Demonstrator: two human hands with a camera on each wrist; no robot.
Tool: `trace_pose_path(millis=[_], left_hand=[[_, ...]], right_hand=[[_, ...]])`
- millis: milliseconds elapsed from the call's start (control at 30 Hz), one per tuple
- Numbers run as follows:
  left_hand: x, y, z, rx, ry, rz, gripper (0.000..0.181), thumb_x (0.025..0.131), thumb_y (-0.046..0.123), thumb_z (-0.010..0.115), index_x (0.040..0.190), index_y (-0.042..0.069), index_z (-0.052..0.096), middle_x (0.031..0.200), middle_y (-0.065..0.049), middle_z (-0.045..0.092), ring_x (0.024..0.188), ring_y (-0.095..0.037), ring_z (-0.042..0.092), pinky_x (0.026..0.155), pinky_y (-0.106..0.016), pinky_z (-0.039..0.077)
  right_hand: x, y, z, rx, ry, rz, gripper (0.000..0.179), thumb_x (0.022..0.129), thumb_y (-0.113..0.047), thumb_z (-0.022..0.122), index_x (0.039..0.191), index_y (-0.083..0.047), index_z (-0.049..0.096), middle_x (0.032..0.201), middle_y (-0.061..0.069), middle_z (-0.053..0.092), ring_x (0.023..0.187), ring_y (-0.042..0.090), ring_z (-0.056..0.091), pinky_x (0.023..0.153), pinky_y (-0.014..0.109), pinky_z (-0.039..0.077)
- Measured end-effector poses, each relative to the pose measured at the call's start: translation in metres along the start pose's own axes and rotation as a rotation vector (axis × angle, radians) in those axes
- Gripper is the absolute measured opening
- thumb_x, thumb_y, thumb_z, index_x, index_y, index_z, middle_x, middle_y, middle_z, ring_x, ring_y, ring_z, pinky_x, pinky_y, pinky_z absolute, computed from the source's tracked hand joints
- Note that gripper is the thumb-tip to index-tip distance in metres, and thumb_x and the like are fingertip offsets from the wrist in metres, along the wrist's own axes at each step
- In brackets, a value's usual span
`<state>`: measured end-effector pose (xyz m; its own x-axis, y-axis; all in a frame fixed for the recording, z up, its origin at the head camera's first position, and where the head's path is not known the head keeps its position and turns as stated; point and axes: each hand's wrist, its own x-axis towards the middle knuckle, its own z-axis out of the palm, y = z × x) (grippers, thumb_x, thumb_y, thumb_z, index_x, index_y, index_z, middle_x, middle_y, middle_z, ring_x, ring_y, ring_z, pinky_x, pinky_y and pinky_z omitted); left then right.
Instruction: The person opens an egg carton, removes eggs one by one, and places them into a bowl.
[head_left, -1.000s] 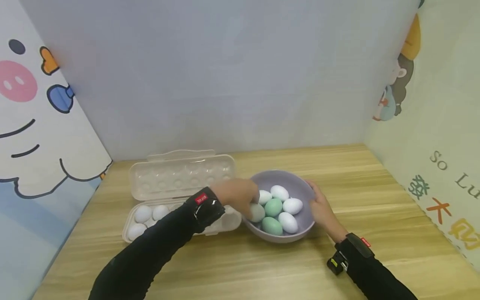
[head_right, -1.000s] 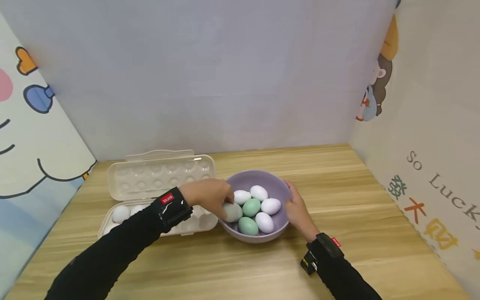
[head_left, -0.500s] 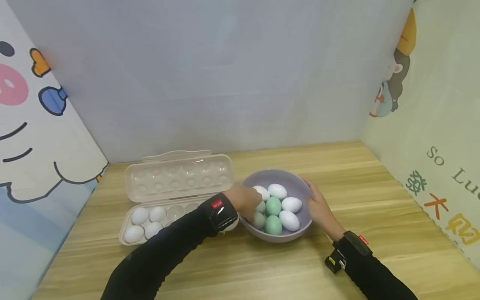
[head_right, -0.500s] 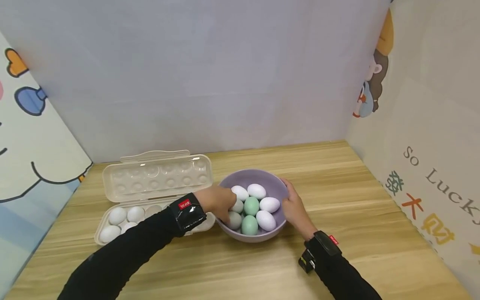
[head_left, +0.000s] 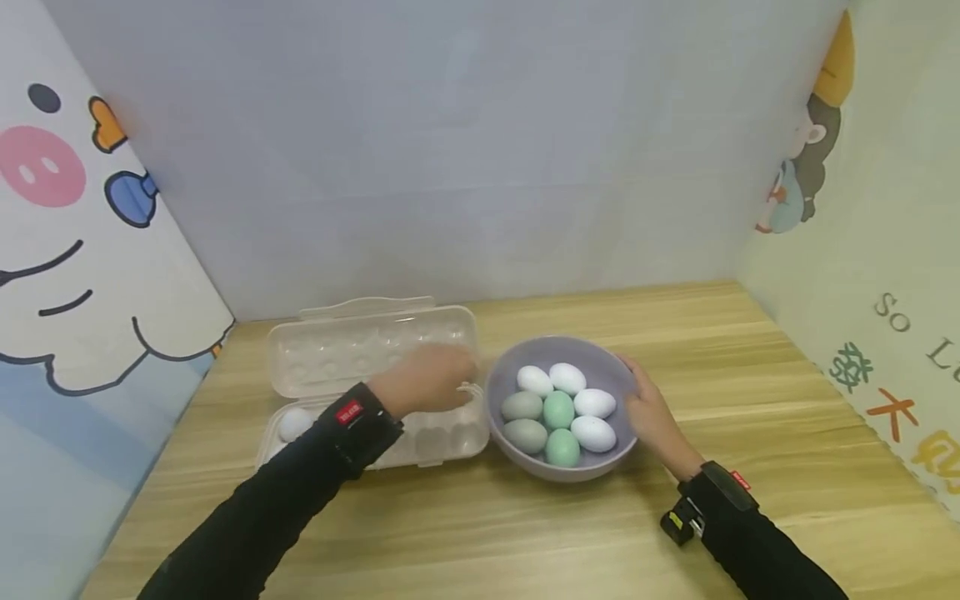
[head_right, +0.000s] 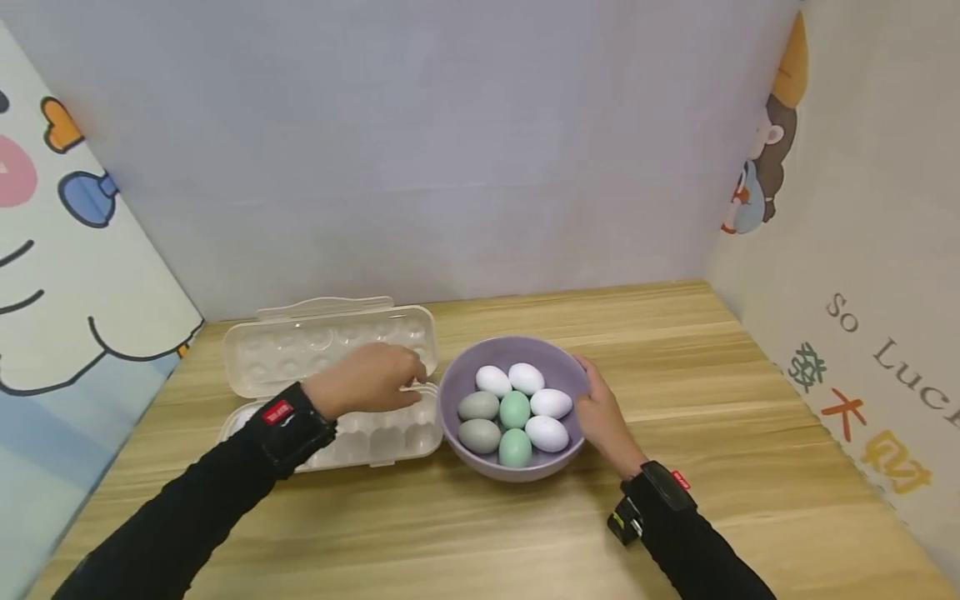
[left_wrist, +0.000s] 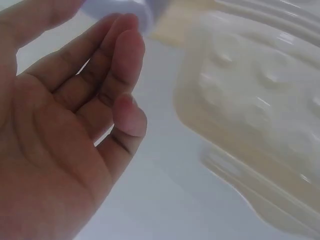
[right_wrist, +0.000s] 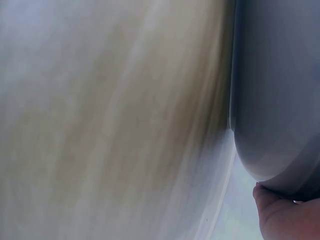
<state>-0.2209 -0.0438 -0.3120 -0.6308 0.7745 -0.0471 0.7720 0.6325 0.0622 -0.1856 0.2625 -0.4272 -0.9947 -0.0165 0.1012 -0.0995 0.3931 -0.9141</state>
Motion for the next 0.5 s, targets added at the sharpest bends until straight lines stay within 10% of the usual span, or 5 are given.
trace_pose_path(millis=[233,500], left_hand=[[-0.074,-0.046,0.002,0.029,0.023,-0.107,0.010,0.075,0.016,0.065,0.082,0.009,0.061,0.076,0.000,0.057,0.070,-0.017,0.054,0.065,-0.033,0.047],[-0.133,-0.066,0.022,-0.112,-0.156,-0.342,0.030,0.069,0.010,0.071,0.097,0.009,0.062,0.093,-0.003,0.060,0.081,-0.017,0.054,0.074,-0.038,0.047]], right_hand=[[-0.001,-0.004,-0.003,-0.017,-0.001,-0.010,0.062,0.077,0.011,0.026,0.137,-0.005,0.024,0.141,0.023,0.024,0.126,0.044,0.023,0.098,0.060,0.024],[-0.002,-0.006,-0.001,-0.010,-0.020,0.006,0.061,0.078,0.010,0.025,0.138,-0.004,0.022,0.141,0.024,0.022,0.125,0.045,0.023,0.097,0.060,0.026]])
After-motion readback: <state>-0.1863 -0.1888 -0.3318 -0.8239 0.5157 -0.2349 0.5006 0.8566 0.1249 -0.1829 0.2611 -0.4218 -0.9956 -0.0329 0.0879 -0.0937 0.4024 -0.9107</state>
